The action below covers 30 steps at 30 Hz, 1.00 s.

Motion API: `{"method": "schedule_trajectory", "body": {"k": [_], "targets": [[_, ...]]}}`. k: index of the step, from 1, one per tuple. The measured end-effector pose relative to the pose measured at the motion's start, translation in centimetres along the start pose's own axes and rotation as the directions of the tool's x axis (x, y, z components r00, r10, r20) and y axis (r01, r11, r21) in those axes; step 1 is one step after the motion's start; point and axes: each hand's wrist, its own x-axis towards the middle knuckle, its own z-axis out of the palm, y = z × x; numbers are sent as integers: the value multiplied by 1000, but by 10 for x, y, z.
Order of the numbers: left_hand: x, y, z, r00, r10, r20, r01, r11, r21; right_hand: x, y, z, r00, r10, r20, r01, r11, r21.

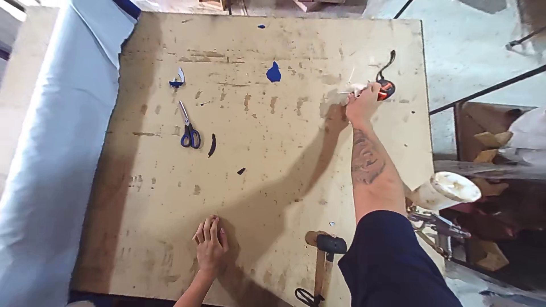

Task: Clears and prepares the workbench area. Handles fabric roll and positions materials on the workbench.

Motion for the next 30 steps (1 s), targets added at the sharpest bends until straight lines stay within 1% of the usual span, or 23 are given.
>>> {"method": "schedule_trajectory", "body": {"k": [3,5,6,8,10,12,13,15,17,19,22,24,25,26,28,30], "targets": [[2,0,2,1000,-11,-20,11,1000,-9,20,-15,14,992,55,114,-43,993,-107],[2,-3,2,999,-13,-30,13,1000,-12,23,-35,24,984,96,152,-81,992,-101],[3,-3,3,1000,-15,-27,14,1000,-16,21,-53,28,984,62,169,-51,996,-70],[3,-1,5,1000,-16,-20,15,1000,-17,10,-104,37,975,-89,203,77,995,65],[3,-1,5,1000,-8,-26,8,1000,-11,0,-158,54,933,-258,249,212,957,198],[0,-3,4,999,3,-38,-3,1000,-4,-4,-205,82,899,-347,269,294,930,219],[2,-4,4,999,3,-40,-3,1000,4,0,-225,97,896,-356,265,315,931,186],[4,-3,4,1000,1,-30,-1,1000,10,7,-254,120,910,-327,254,312,945,97],[4,-6,4,1000,2,-31,-2,1000,10,10,-271,127,916,-294,273,296,955,37],[3,-7,4,1000,-12,-16,12,1000,2,8,-282,128,907,-289,305,296,955,24],[2,-4,3,999,-35,9,35,999,5,-1,-294,124,906,-291,307,270,957,107],[2,-4,4,999,-41,19,40,999,36,-18,-323,125,903,-301,305,245,947,210],[3,-3,5,999,-34,25,32,998,47,-31,-341,126,884,-339,321,265,930,253],[1,-2,3,999,-23,43,21,998,60,-52,-362,127,844,-393,365,293,908,301],[-2,0,-1,997,-6,74,1,998,68,-98,-409,137,741,-535,406,383,833,398],[3,-2,-1,998,-2,63,-2,998,66,-126,-461,155,662,-651,372,454,743,492]]}}
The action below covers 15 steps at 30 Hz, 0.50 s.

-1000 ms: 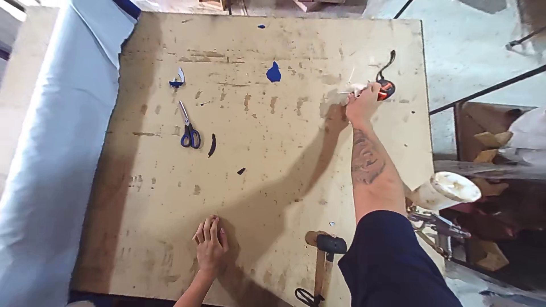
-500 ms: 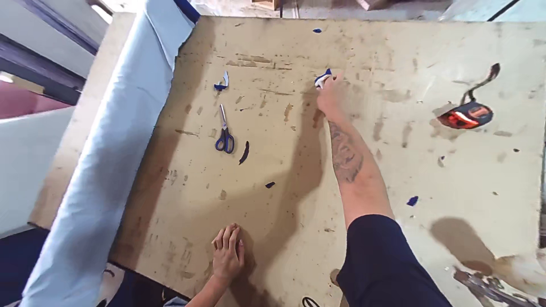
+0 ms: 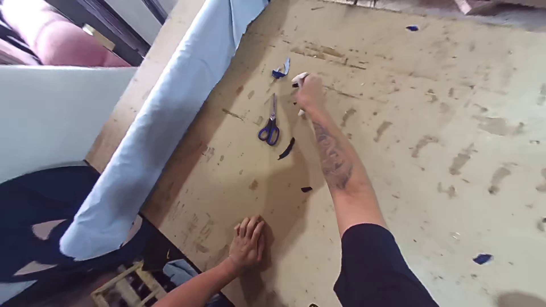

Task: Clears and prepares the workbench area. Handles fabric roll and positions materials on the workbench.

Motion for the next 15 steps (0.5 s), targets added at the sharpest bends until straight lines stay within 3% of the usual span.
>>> {"method": "schedule_trajectory", "body": {"k": [5,8,11,13,15], "targets": [[-2,-6,0,999,-25,-28,23,999,-49,74,-33,71,977,-193,93,202,975,-93],[-2,-7,2,999,-23,-35,22,999,-50,84,-43,77,972,-130,196,173,960,-221],[-4,-5,2,1000,-24,-17,22,997,-77,52,-43,61,985,-16,174,57,970,-235],[1,-8,0,999,-41,12,42,996,-75,6,-54,38,993,84,84,-79,995,-61],[-3,-5,-3,999,-46,8,46,996,-82,-86,-66,18,980,196,29,-198,969,145]]}}
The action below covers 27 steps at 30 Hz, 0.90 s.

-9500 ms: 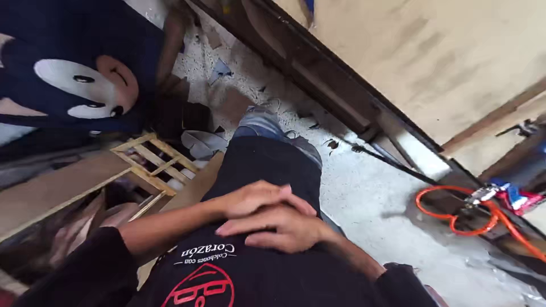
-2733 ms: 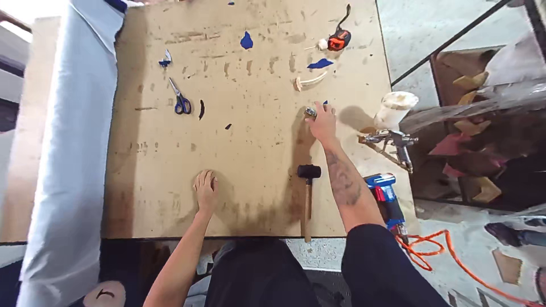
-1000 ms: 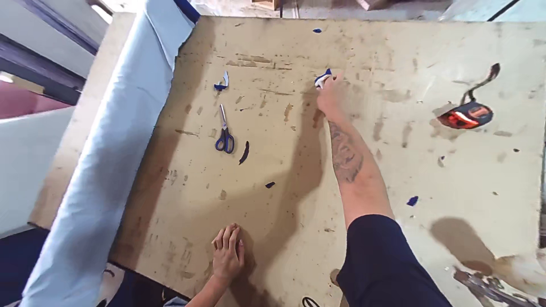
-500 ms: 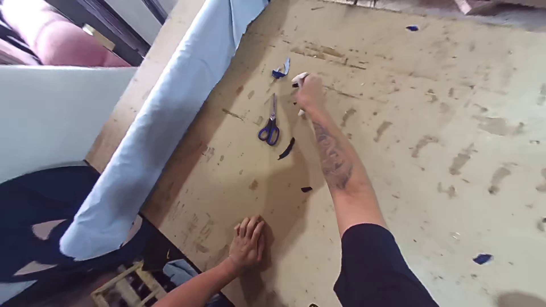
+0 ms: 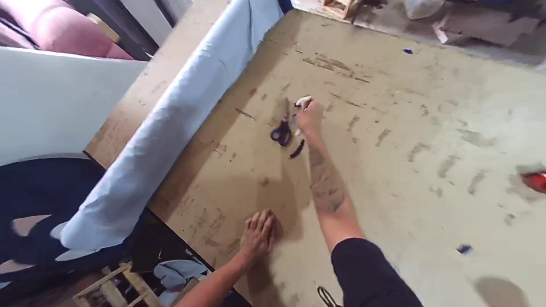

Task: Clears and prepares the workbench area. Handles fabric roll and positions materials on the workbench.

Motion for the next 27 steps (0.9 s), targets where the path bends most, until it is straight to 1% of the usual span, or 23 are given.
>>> {"method": "schedule_trajectory", "body": {"k": [2,3,5,6,7,8,9,10,13,16,17,19,20,22,24,25,27], "targets": [[-1,5,-6,1000,8,30,-7,1000,-26,-119,16,-9,999,36,38,-43,980,194],[3,7,-8,999,12,40,-9,999,-53,-174,25,-9,995,29,95,-55,957,285],[-1,5,-15,996,5,90,6,993,-120,-291,40,3,961,-28,274,-114,865,488],[-4,4,-17,994,6,110,12,986,-164,-345,50,6,929,-52,366,-161,835,527],[-1,1,-15,993,7,119,15,983,-182,-390,61,9,898,-64,436,-195,828,525],[1,1,-16,992,6,130,14,989,-149,-431,75,10,871,-67,487,-211,844,494],[1,3,-15,991,-2,135,13,997,-79,-471,88,10,853,-60,519,-212,869,448],[-2,5,-14,992,9,124,-5,1000,-31,-507,98,10,846,-32,532,-216,892,397],[-8,11,-11,997,46,61,-46,999,-8,-584,119,2,869,102,483,-263,924,278],[-10,5,-12,996,63,59,-63,998,-8,-631,120,-9,912,170,375,-249,953,175],[-8,5,-9,996,75,47,-75,997,-11,-647,119,-14,920,211,329,-267,954,135],[-11,-2,-2,994,108,21,-108,994,10,-690,114,-10,915,351,200,-374,923,88],[-13,-5,1,992,124,12,-124,992,23,-715,113,-1,898,423,121,-435,895,99],[-14,-11,3,987,162,-7,-162,987,21,-765,114,29,838,545,-9,-536,827,167],[-15,-15,-1,977,211,-13,-211,977,-27,-818,121,78,743,663,-92,-620,733,280],[-17,-14,-3,974,228,-17,-228,972,-55,-846,124,105,673,734,-94,-673,660,335],[-18,-18,-2,970,243,-20,-243,969,-37,-909,126,169,491,869,-68,-764,467,445]]}}
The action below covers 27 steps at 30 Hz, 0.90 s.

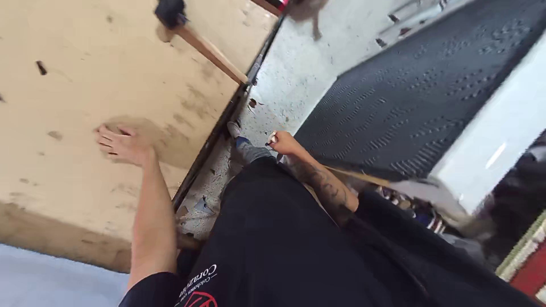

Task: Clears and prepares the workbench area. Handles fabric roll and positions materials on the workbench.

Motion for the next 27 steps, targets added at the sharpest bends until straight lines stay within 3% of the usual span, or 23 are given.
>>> {"method": "schedule_trajectory", "body": {"k": [2,5,10,13,17,19,21,23,27], "targets": [[-3,1,-3,1000,16,25,-16,1000,16,-40,81,29,968,243,-66,-233,963,132],[-3,-8,0,996,84,39,-84,996,8,-116,178,82,825,564,-46,-471,730,495],[-13,-6,-7,987,155,50,-157,987,39,-217,253,149,629,774,76,-432,266,862],[-35,-8,-17,979,185,82,-192,978,80,-236,263,163,599,786,151,-449,175,876],[-75,-19,-11,945,301,125,-318,937,148,-187,297,158,714,697,63,-423,357,833],[-103,-23,-14,938,303,167,-331,927,179,-146,294,149,802,596,38,-398,486,778],[-109,-21,-24,941,306,146,-331,923,197,-80,249,140,890,451,71,-327,522,788],[-117,-2,-5,934,345,93,-356,921,158,-1,212,130,954,294,62,-212,515,830],[-118,-14,0,924,380,31,-381,914,142,133,100,175,998,45,35,-54,594,803]]}}
